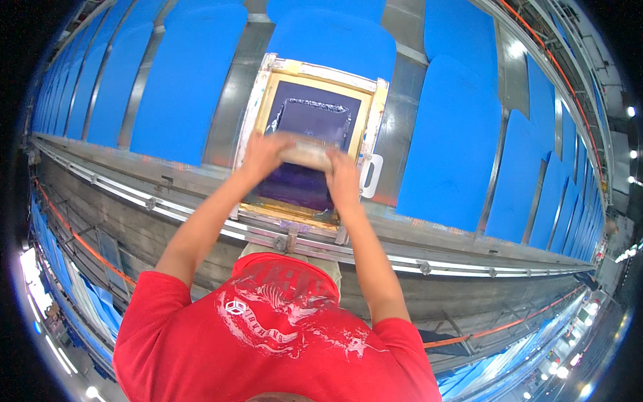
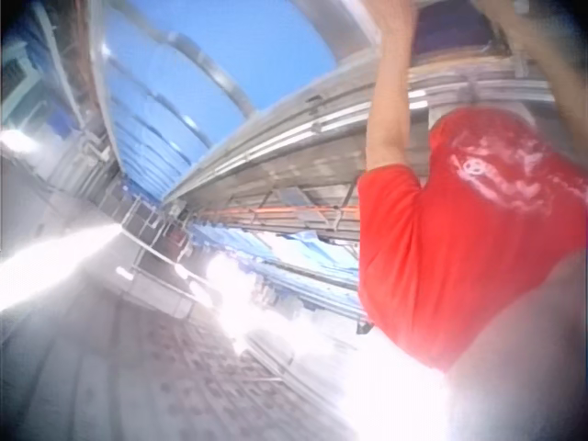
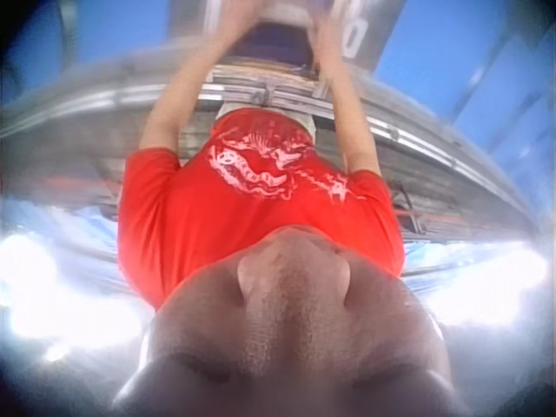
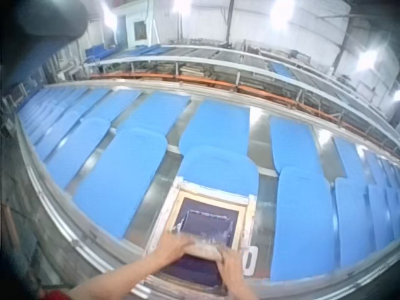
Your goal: The person performs screen printing on a series of blue t-shirts laid out on a conveyor table. They use a squeegee to pull purple ink across a screen frame, then lift the frame to reveal the printed design. The person repeats this process for multiple shirts in sequence.
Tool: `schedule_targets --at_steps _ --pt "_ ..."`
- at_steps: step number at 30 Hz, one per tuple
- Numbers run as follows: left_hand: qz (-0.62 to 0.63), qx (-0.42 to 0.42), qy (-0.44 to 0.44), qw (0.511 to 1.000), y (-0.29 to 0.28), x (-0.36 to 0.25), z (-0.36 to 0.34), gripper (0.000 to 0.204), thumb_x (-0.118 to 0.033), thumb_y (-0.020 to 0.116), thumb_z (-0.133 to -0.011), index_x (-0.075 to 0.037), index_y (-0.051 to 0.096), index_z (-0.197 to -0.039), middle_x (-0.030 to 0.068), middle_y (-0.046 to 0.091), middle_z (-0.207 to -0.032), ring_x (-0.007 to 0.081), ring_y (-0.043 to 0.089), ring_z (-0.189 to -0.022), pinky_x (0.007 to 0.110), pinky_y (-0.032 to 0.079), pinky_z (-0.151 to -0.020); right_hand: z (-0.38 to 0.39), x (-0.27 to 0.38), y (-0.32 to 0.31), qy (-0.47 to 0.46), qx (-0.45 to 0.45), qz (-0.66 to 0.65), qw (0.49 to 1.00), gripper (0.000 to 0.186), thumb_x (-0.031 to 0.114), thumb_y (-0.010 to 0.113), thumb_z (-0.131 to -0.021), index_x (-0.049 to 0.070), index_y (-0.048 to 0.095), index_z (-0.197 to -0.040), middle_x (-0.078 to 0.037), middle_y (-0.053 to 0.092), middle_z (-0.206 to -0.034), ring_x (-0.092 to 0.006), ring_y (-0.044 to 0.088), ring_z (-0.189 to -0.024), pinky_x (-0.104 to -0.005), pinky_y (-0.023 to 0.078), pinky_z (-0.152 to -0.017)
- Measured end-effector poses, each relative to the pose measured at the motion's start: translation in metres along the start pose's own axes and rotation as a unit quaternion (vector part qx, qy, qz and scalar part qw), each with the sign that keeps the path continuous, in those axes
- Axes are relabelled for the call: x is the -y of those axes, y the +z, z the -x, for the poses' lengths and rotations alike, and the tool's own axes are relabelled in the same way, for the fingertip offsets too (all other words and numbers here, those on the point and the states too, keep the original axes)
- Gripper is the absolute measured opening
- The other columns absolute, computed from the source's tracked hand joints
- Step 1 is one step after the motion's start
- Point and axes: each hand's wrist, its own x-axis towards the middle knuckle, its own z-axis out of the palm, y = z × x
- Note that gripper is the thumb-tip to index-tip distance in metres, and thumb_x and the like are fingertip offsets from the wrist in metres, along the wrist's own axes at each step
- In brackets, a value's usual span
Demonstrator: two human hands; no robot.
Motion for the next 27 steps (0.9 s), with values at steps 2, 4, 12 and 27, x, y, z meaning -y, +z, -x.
schedule_targets --at_steps 2,4,12,27 --pt "0.009 0.001 -0.001 1.0 -0.009 -0.017 0.042 0.037 -0.004 0.071 -0.075 -0.023 0.076 -0.106 -0.0047 0.074 -0.115 0.0133 0.067 -0.108 0.042 0.04 -0.086 0.037 0.013 0.001 0.011 0.029 0.0 1.0 0.05 -0.001 0.077 -0.073 0.002 0.067 -0.121 -0.019 0.066 -0.125 -0.0386 0.059 -0.12 -0.0459 0.047 -0.106" --pt "0.041 -0.002 0.0 0.999 -0.002 -0.016 0.066 0.039 -0.003 0.071 -0.074 -0.022 0.075 -0.109 -0.0043 0.074 -0.118 0.0115 0.066 -0.112 0.042 0.039 -0.089 0.045 0.021 -0.007 0.019 0.051 -0.046 0.997 0.051 0.003 0.08 -0.074 0.002 0.067 -0.123 -0.018 0.066 -0.127 -0.0373 0.059 -0.121 -0.045 0.047 -0.106" --pt "0.071 0.016 0.009 0.997 -0.001 -0.019 0.071 0.047 -0.003 0.07 -0.076 -0.018 0.071 -0.12 -0.0022 0.068 -0.131 0.017 0.059 -0.124 0.044 0.037 -0.096 0.003 -0.086 -0.025 0.164 -0.177 -0.06 0.969 0.033 0.03 0.067 -0.098 0.006 0.069 -0.12 -0.017 0.071 -0.114 -0.0286 0.067 -0.104 -0.0404 0.049 -0.093" --pt "0.085 0.01 -0.013 0.996 -0.109 0.176 0.174 0.063 -0.001 0.07 -0.074 -0.019 0.064 -0.134 -0.0012 0.061 -0.144 0.0233 0.052 -0.138 0.044 0.038 -0.102 -0.086 0.151 0.109 0.174 -0.231 -0.142 0.947 0.022 0.02 0.057 -0.104 0.002 0.069 -0.11 -0.009 0.069 -0.089 -0.0152 0.061 -0.082 -0.0335 0.05 -0.078"
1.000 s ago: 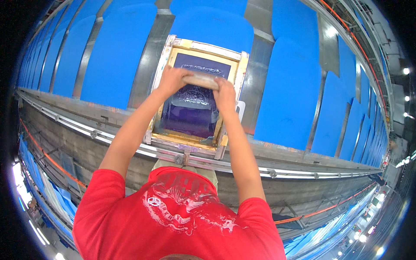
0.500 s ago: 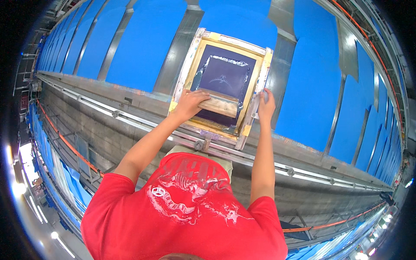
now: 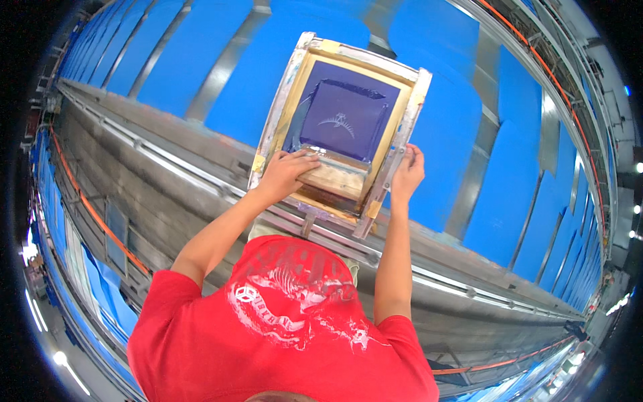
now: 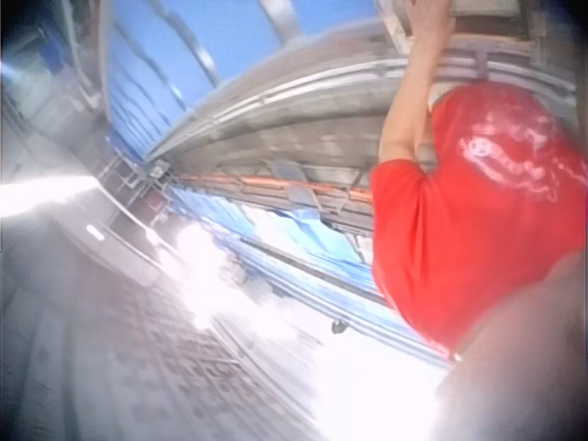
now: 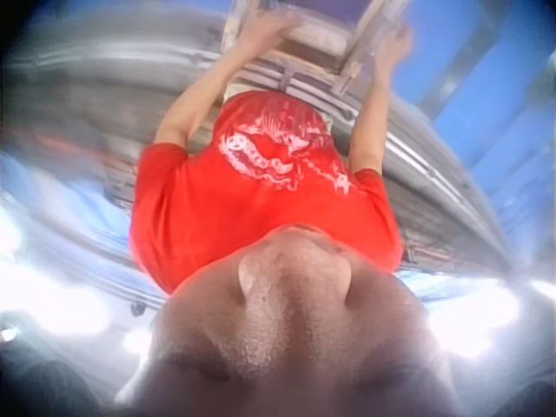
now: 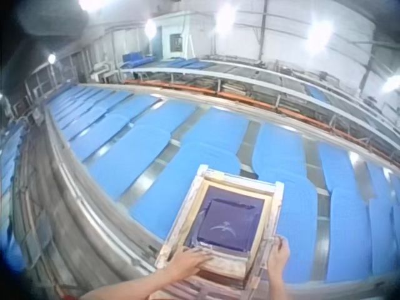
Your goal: The person performs screen printing on a series of blue t-shirts laid out on a conveyor table. They use a squeegee to pull purple ink across a screen frame, then lift the frame to reveal the printed design. The person repeats this process for multiple shirts in sequence.
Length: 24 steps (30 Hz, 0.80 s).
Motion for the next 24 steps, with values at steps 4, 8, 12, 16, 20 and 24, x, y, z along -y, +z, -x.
schedule_targets --at_steps 4,8,12,16,20,24 --pt "-0.046 0.01 0.003 0.999 -0.039 0.092 0.025 0.062 -0.003 0.07 -0.077 -0.019 0.063 -0.136 -0.0016 0.061 -0.144 0.0245 0.053 -0.137 0.046 0.037 -0.104 0.032 0.018 0.1 0.019 0.002 -0.011 1.0 0.021 0.019 0.057 -0.104 0.003 0.069 -0.11 -0.005 0.063 -0.077 -0.0131 0.053 -0.07 -0.0338 0.045 -0.065" --pt "-0.089 0.003 0.027 0.996 -0.058 0.153 0.045 0.056 -0.01 0.073 -0.08 -0.02 0.063 -0.135 -0.001 0.062 -0.141 0.0226 0.057 -0.131 0.043 0.038 -0.1 0.06 0.033 0.161 0.026 0.002 -0.001 1.0 0.02 0.019 0.056 -0.104 0.004 0.069 -0.11 -0.006 0.053 -0.067 -0.0143 0.046 -0.062 -0.0348 0.04 -0.058" --pt "-0.11 -0.041 0.043 0.992 -0.063 0.183 0.067 0.056 -0.011 0.073 -0.079 -0.02 0.063 -0.133 -0.0021 0.063 -0.14 0.0212 0.06 -0.128 0.041 0.042 -0.095 0.071 0.045 0.185 0.015 0.005 0.012 1.0 0.021 0.019 0.056 -0.104 0.004 0.068 -0.11 -0.01 0.053 -0.067 -0.0165 0.048 -0.063 -0.0373 0.041 -0.06" --pt "-0.084 -0.027 0.051 0.995 -0.075 0.181 0.092 0.059 -0.006 0.075 -0.074 -0.023 0.068 -0.13 -0.004 0.067 -0.135 0.0207 0.063 -0.124 0.041 0.042 -0.092 0.071 0.042 0.192 0.035 -0.001 0.032 0.999 0.022 0.021 0.056 -0.104 0.003 0.068 -0.109 -0.014 0.059 -0.07 -0.0229 0.053 -0.063 -0.0414 0.044 -0.062" --pt "-0.108 0.017 0.07 0.991 -0.07 0.184 0.117 0.052 -0.01 0.073 -0.078 -0.023 0.068 -0.129 -0.0035 0.066 -0.137 0.0193 0.063 -0.124 0.046 0.039 -0.093 0.065 0.027 0.195 0.042 0.029 0.052 0.997 0.024 0.022 0.056 -0.104 0.003 0.068 -0.112 -0.021 0.067 -0.078 -0.0328 0.064 -0.071 -0.0456 0.048 -0.069" --pt "-0.148 -0.009 0.061 0.987 -0.062 0.202 0.066 0.045 -0.01 0.069 -0.082 -0.023 0.068 -0.125 -0.0031 0.067 -0.134 0.0189 0.061 -0.126 0.047 0.04 -0.092 0.051 0.065 0.163 -0.038 0.15 0.292 0.944 0.04 0.038 0.064 -0.099 0.006 0.07 -0.122 -0.021 0.068 -0.113 -0.0355 0.066 -0.104 -0.0472 0.05 -0.087"
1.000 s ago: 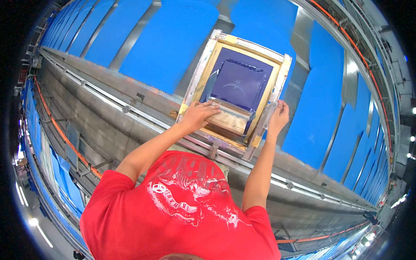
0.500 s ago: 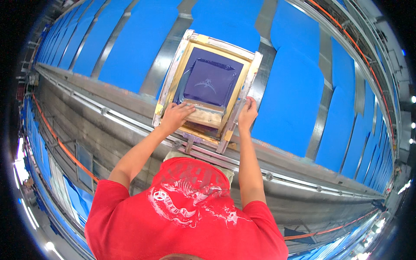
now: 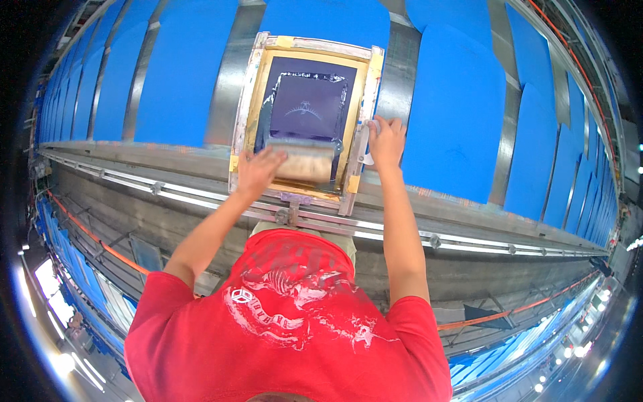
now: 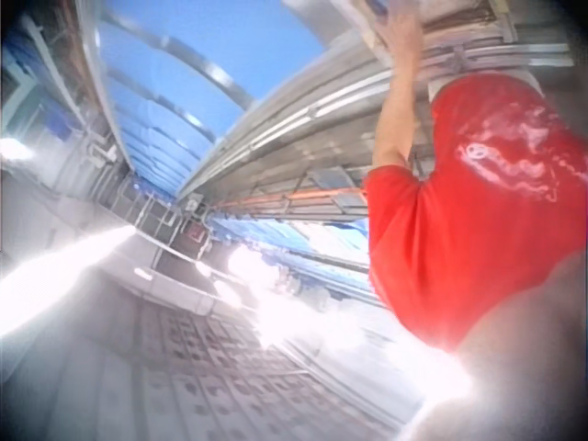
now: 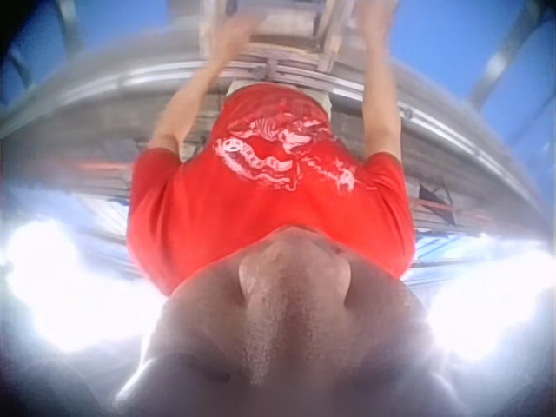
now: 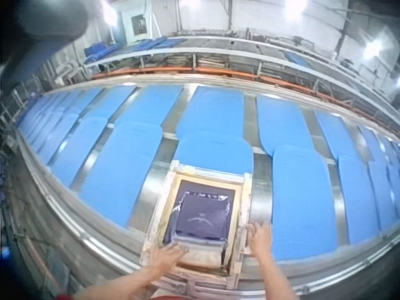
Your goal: The person performs screen printing on a series of blue t-shirts laid out on a conveyor table. They use a squeegee to pull purple ink across a screen frame, then lift the frame to reveal the printed design. The person repeats this process for multiple shirts in sequence.
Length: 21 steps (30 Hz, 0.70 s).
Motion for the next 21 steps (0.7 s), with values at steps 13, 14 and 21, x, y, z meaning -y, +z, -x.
schedule_targets --at_steps 13,14,21 --pt "0.062 -0.019 -0.051 0.997 0.001 0.046 -0.135 0.036 -0.008 0.072 -0.076 -0.024 0.078 -0.108 0.001 0.076 -0.106 0.0227 0.071 -0.089 0.043 0.043 -0.081 -0.009 0.063 0.034 -0.217 0.059 -0.001 0.975 0.046 0.004 0.077 -0.073 0.003 0.068 -0.118 -0.016 0.066 -0.117 -0.0362 0.061 -0.11 -0.044 0.049 -0.098" --pt "0.035 -0.029 -0.039 0.998 0.001 0.036 -0.11 0.041 -0.006 0.075 -0.073 -0.025 0.077 -0.109 -0.0004 0.075 -0.113 0.0214 0.07 -0.094 0.043 0.044 -0.08 0.019 0.06 0.035 -0.221 0.046 -0.022 0.974 0.049 0.004 0.077 -0.073 0.003 0.066 -0.121 -0.016 0.066 -0.119 -0.0359 0.06 -0.113 -0.0442 0.048 -0.099" --pt "0.097 0.01 -0.032 0.995 -0.026 0.053 -0.125 0.043 -0.008 0.077 -0.072 -0.026 0.077 -0.11 -0.0017 0.077 -0.106 0.0196 0.071 -0.094 0.042 0.043 -0.082 -0.004 0.07 0.013 -0.228 0.089 0.018 0.969 0.04 0.016 0.08 -0.074 0.009 0.072 -0.112 -0.009 0.068 -0.113 -0.0291 0.062 -0.109 -0.045 0.046 -0.096"
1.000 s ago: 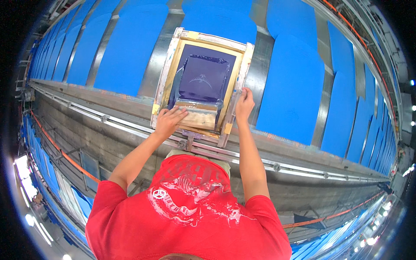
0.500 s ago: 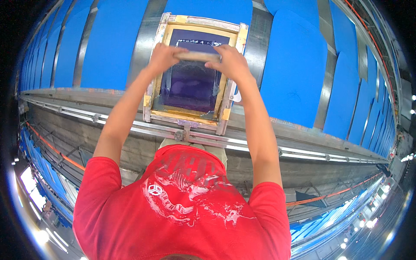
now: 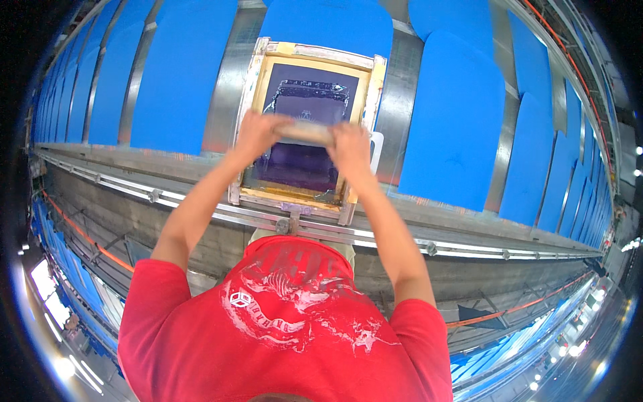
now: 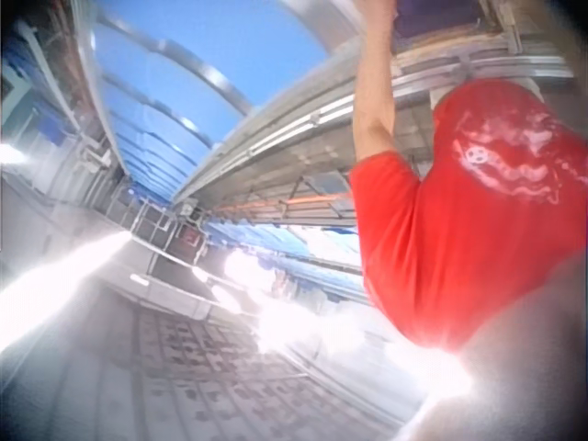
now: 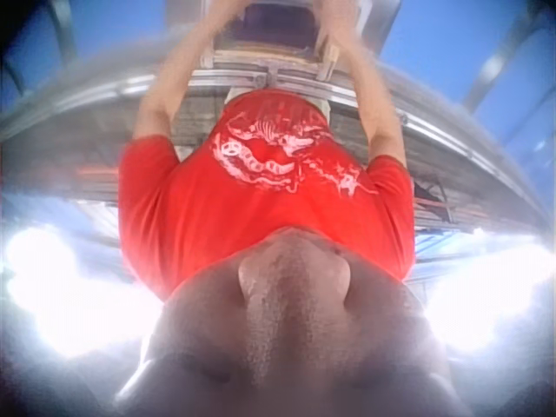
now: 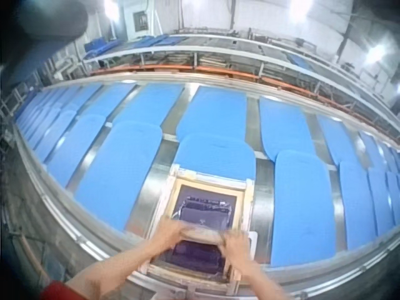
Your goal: The person performs screen printing on a series of blue t-shirts laid out on a conveyor table. They use a squeegee to pull purple ink across a screen frame, then lift the frame to reveal the printed design. The person repeats this process for multiple shirts in sequence.
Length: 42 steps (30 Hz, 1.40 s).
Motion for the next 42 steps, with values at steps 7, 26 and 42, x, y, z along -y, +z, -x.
schedule_targets --at_steps 7,26,42 --pt "-0.025 -0.007 -0.026 0.999 0.011 0.027 -0.113 0.03 -0.013 0.071 -0.081 -0.026 0.08 -0.106 0.0056 0.077 -0.094 0.0267 0.072 -0.086 0.044 0.042 -0.082 -0.098 -0.054 0.004 0.033 -0.065 -0.004 0.997 0.03 0.016 0.079 -0.076 0.01 0.075 -0.105 -0.01 0.072 -0.106 -0.0292 0.065 -0.106 -0.0447 0.048 -0.094" --pt "-0.011 0.004 -0.038 0.999 0.018 0.011 -0.068 0.029 -0.011 0.07 -0.081 -0.025 0.08 -0.104 0.0062 0.077 -0.095 0.0269 0.072 -0.087 0.044 0.042 -0.081 -0.046 -0.036 0.025 0.02 -0.101 -0.068 0.992 0.04 0.002 0.075 -0.074 0.004 0.069 -0.114 -0.017 0.069 -0.112 -0.0369 0.064 -0.107 -0.0469 0.051 -0.095" --pt "0.052 -0.03 -0.018 0.998 0.03 -0.039 0.084 0.041 -0.003 0.071 -0.076 -0.018 0.072 -0.115 -0.0002 0.071 -0.126 0.0214 0.062 -0.122 0.044 0.038 -0.095 0.03 -0.089 0.033 0.303 -0.179 -0.213 0.912 0.028 0.028 0.065 -0.098 0.009 0.069 -0.118 -0.019 0.069 -0.107 -0.0351 0.065 -0.101 -0.0444 0.049 -0.09"
